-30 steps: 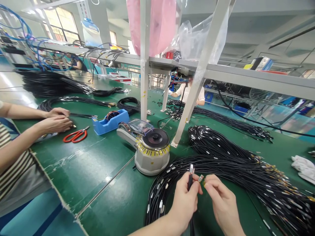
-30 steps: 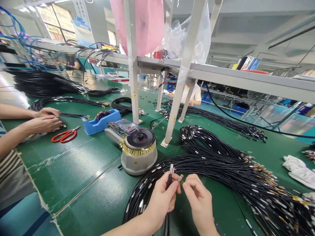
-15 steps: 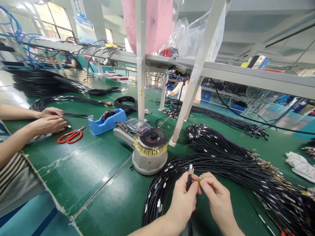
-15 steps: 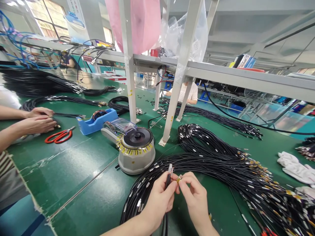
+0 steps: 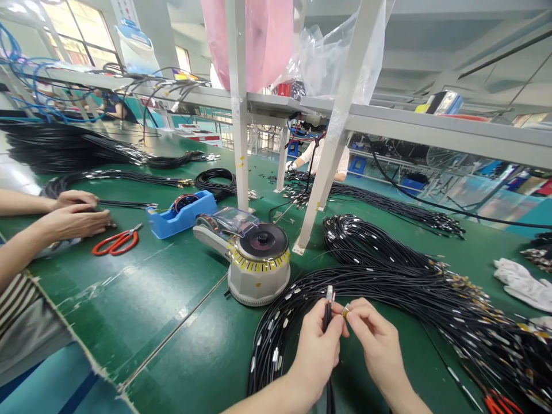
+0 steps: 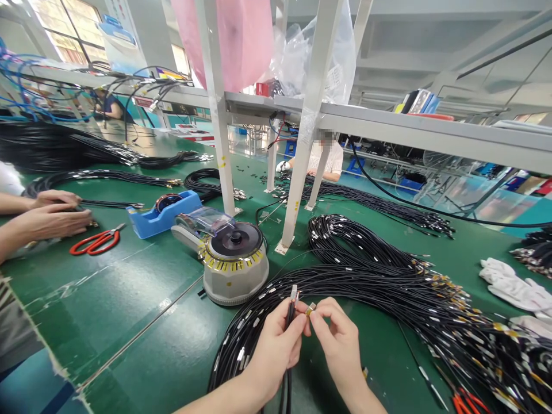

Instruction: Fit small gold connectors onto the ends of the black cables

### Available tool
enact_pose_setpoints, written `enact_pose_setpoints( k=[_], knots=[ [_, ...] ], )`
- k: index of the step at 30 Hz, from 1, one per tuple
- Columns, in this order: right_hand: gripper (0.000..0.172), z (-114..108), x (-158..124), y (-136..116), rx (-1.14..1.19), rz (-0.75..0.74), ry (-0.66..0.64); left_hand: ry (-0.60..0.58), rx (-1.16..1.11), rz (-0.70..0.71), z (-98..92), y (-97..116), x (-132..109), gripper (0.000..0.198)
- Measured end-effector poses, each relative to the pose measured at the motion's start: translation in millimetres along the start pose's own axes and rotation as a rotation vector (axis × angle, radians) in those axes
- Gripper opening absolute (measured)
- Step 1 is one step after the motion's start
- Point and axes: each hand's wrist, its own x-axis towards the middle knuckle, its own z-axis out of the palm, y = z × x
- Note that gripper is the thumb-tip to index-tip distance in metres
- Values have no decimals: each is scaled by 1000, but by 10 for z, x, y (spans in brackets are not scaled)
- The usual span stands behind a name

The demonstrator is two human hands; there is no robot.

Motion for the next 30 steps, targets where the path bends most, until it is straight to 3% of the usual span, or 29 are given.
enact_pose_setpoints(
  k=[30],
  knots=[
    [16, 11, -54, -2, 68, -7, 19, 11, -22, 6, -2, 13, -10, 12]
  ],
)
